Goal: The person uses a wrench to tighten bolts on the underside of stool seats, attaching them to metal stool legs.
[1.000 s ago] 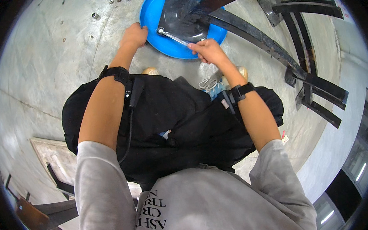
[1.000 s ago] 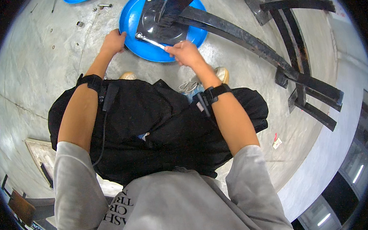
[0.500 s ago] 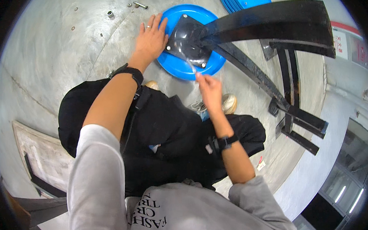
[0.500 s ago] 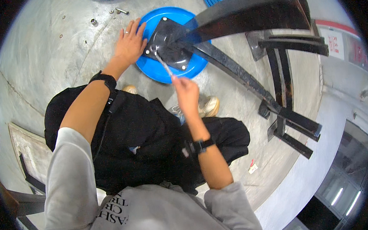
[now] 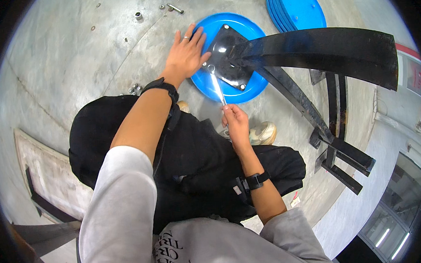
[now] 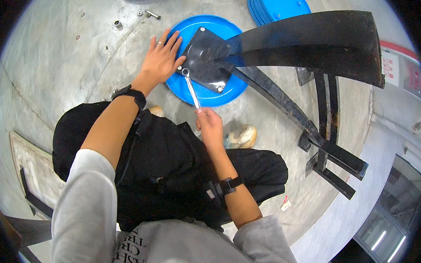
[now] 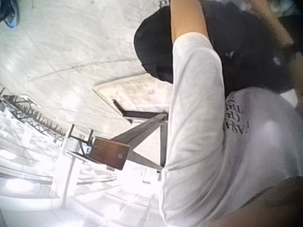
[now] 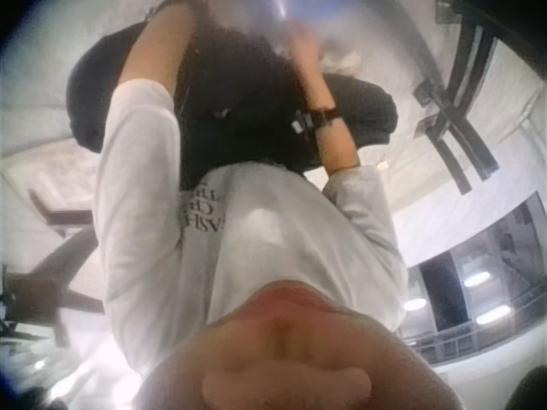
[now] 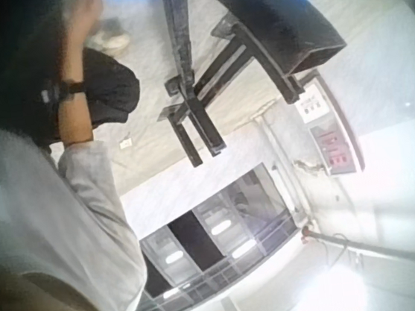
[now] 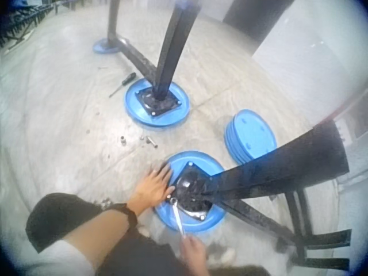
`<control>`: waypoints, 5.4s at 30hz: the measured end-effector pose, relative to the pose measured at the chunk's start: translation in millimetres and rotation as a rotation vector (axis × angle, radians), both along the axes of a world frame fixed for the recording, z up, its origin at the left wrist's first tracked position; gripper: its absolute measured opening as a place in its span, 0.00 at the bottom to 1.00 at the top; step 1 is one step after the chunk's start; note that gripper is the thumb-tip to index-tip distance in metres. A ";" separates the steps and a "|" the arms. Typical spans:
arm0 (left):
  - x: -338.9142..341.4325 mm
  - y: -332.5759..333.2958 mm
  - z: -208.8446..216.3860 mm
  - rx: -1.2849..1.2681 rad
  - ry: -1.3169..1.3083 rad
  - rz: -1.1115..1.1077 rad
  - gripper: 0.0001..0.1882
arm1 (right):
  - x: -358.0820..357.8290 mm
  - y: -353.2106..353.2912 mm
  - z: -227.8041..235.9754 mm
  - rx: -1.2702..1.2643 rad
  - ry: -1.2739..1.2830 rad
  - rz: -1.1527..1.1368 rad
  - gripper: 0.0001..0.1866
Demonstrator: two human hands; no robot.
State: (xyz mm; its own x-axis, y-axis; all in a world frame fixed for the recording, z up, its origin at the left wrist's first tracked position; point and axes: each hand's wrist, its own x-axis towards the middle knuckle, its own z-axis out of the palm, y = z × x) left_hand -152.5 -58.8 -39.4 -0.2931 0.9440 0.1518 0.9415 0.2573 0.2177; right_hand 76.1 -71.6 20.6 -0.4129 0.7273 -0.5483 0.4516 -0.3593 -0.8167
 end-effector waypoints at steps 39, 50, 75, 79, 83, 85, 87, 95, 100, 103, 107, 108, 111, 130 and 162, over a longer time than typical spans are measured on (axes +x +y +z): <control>-8.3 21.3 -21.4 0.364 -0.214 0.274 0.23 | -51.5 -25.4 -1.5 -0.663 0.226 -0.188 0.12; -3.3 23.7 -16.1 0.220 -0.153 0.294 0.26 | -26.6 18.6 -10.7 -0.435 -0.115 0.141 0.15; -5.2 31.7 -30.4 0.319 -0.166 0.303 0.21 | -52.4 -20.0 -5.0 -0.392 0.003 -0.213 0.17; -5.9 30.4 -28.7 0.317 -0.154 0.298 0.22 | -44.9 -5.0 -8.6 -0.482 0.057 -0.207 0.17; -6.8 28.8 -28.5 0.303 -0.159 0.299 0.22 | -17.6 55.4 -7.3 -0.264 -0.207 0.217 0.19; -5.3 30.1 -25.7 0.296 -0.161 0.306 0.22 | -11.4 72.4 -6.6 -0.202 -0.202 0.282 0.19; -3.9 30.5 -22.0 0.260 -0.174 0.302 0.23 | -8.9 79.3 -5.2 -0.140 -0.197 0.351 0.20; -4.7 24.0 -18.4 0.308 -0.167 0.279 0.23 | -25.8 39.9 23.5 -0.150 -0.029 0.047 0.18; -1.7 27.3 -18.0 0.314 -0.173 0.281 0.23 | -28.6 6.6 7.8 -0.327 0.066 -0.143 0.16; -0.8 27.8 -17.9 0.315 -0.208 0.283 0.23 | -35.4 -6.1 1.2 -0.420 0.096 -0.228 0.15; -0.9 27.7 -17.7 0.317 -0.180 0.288 0.23 | -46.1 -18.4 -0.1 -0.394 0.077 -0.168 0.17; 0.4 28.2 -15.5 0.325 -0.209 0.290 0.23 | -48.8 -18.3 1.3 -0.361 0.067 -0.127 0.17; -0.5 28.7 -19.2 0.331 -0.196 0.292 0.22 | -54.7 -21.9 0.1 -0.369 0.084 -0.139 0.17; 1.4 31.9 -9.7 0.319 -0.200 0.280 0.23 | -15.8 87.2 -4.0 0.278 -0.407 0.480 0.19; -1.2 28.5 2.1 0.205 -0.279 0.351 0.23 | -31.4 33.2 1.5 -0.361 -0.167 0.181 0.19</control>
